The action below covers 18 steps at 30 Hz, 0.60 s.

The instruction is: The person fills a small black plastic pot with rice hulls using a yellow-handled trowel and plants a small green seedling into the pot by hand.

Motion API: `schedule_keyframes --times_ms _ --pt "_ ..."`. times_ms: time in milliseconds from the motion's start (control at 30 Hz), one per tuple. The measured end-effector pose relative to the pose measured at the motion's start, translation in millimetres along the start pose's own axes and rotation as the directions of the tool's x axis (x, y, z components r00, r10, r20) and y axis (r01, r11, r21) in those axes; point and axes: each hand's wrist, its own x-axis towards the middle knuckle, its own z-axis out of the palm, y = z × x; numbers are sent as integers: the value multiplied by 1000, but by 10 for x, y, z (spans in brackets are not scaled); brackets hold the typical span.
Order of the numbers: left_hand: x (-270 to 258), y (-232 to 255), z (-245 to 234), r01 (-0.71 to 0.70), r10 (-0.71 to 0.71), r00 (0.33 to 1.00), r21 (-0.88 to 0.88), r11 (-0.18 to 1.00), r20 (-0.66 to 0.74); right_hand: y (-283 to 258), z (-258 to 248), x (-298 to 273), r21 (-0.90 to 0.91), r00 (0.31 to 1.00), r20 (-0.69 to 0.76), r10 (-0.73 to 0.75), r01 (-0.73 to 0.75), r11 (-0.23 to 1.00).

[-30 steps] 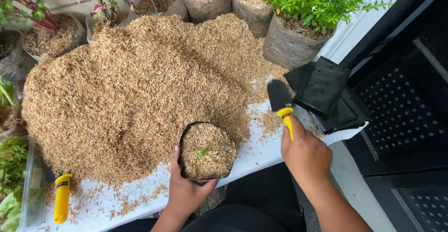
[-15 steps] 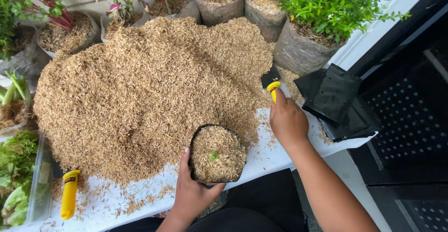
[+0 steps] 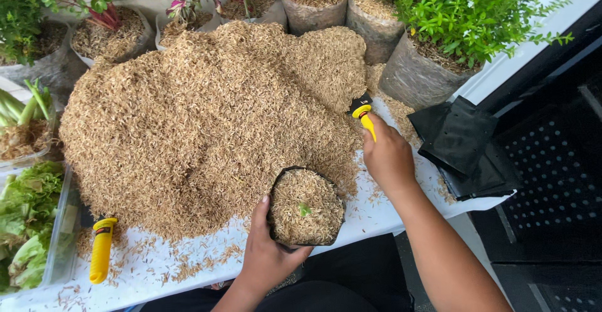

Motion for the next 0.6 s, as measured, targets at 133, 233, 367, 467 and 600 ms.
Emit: schedule_keyframes --times_ms 133,233,367,467,600 --pt "67 70 -47 -51 51 999 -17 999 -17 -77 -164 -17 33 999 -42 -19 21 999" --pt "82 93 -68 -81 80 997 -39 996 -16 -194 -319 13 52 996 -68 -65 69 996" --pt "111 151 -93 -113 110 993 -54 992 -51 -430 -543 122 62 982 -98 -160 167 984" --pt "123 184 -117 -123 119 991 -71 990 -69 -654 -702 242 67 983 -77 -167 172 983" --pt "141 197 -149 -164 159 984 -65 984 -77 -987 -894 425 52 964 -98 -248 253 966"
